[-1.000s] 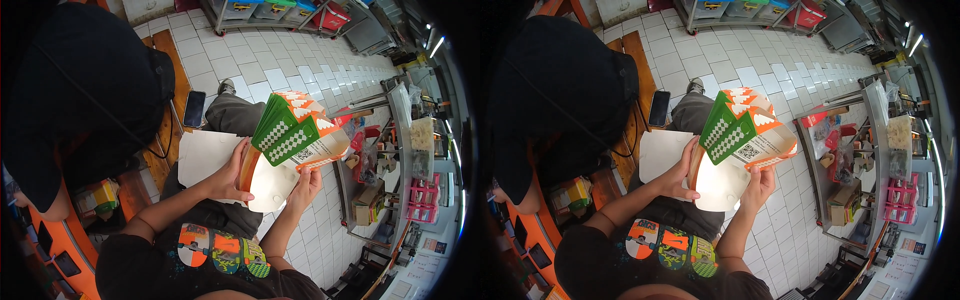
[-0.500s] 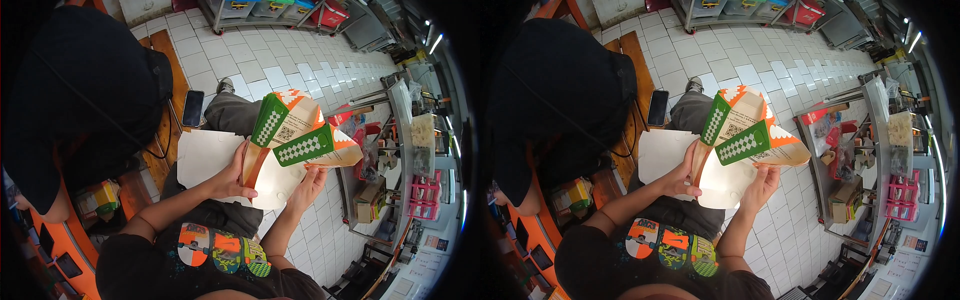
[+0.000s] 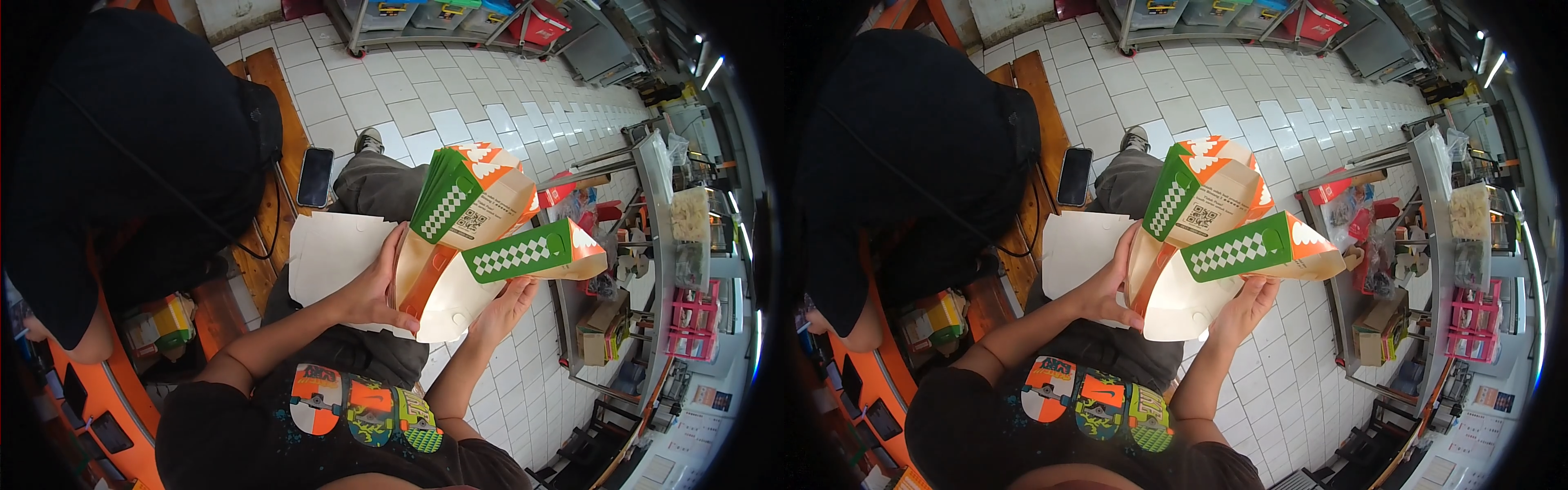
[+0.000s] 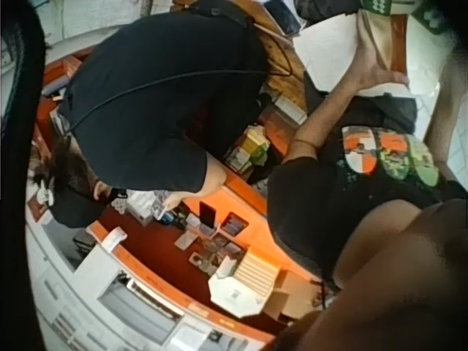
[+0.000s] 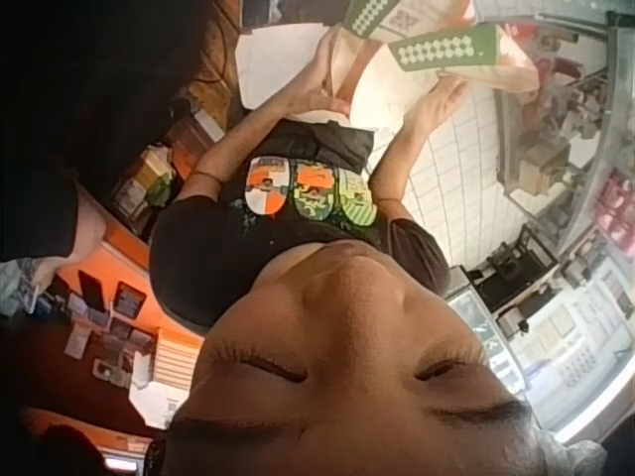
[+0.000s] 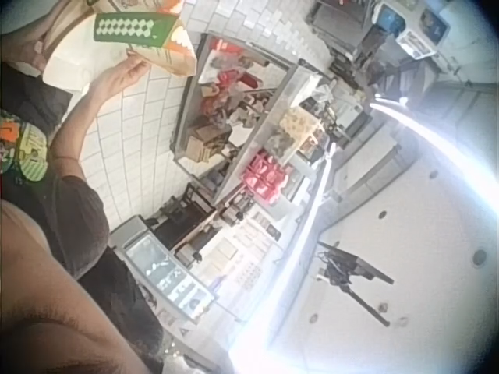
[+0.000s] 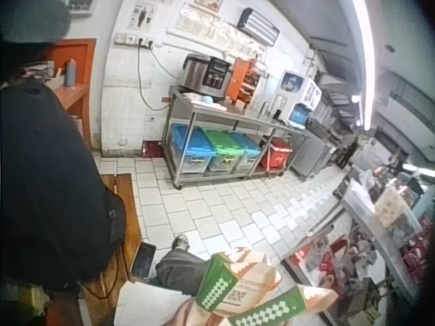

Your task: The person is folding and assembling small orange and white cardboard food boxes from flat sheets.

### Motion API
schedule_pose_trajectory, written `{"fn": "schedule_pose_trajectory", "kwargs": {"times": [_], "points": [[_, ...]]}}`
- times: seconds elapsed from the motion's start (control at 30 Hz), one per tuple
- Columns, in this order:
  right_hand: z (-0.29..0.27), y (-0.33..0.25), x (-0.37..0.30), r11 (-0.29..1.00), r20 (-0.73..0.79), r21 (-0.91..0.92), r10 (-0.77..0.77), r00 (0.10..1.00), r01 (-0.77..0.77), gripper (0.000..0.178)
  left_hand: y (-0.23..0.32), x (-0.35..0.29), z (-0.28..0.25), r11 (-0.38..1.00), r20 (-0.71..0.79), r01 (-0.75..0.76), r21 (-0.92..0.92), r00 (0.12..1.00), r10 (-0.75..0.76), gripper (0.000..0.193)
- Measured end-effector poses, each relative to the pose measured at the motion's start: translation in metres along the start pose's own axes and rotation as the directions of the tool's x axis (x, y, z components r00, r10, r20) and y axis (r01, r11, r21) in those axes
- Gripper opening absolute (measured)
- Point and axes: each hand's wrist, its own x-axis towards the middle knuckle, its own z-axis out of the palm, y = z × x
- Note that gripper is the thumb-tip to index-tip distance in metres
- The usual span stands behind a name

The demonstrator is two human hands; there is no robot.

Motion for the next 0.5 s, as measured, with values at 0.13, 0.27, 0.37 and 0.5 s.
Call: {"fn": "schedule_pose_trajectory", "kwargs": {"times": [0.13, 0.27, 0.37, 0.5], "points": [[-0.006, 0.013, -0.003, 0.967, 0.063, -0.179, -0.173, 0.983, 0.182, 0.021, 0.006, 0.0, 0.006, 0.999, -0.005, -0.028, 0.019, 1.0, 0.028, 0.137], [-0.008, 0.016, -0.004, 0.95, 0.073, -0.218, -0.21, 0.975, 0.221, 0.022, 0.006, 0.0, 0.005, 1.0, -0.029, 0.027, -0.01, 0.999, -0.027, 0.135], [-0.014, 0.015, -0.001, 0.953, 0.106, -0.228, -0.179, 0.978, 0.2, 0.022, 0.003, -0.002, 0.005, 1.0, -0.028, 0.019, 0.017, 0.999, -0.019, 0.133], [-0.012, 0.008, 0.001, 0.982, 0.121, -0.145, -0.107, 0.987, 0.124, 0.023, 0.003, -0.004, 0.004, 0.994, 0.0, -0.054, 0.091, 0.999, 0.054, 0.127]]}}
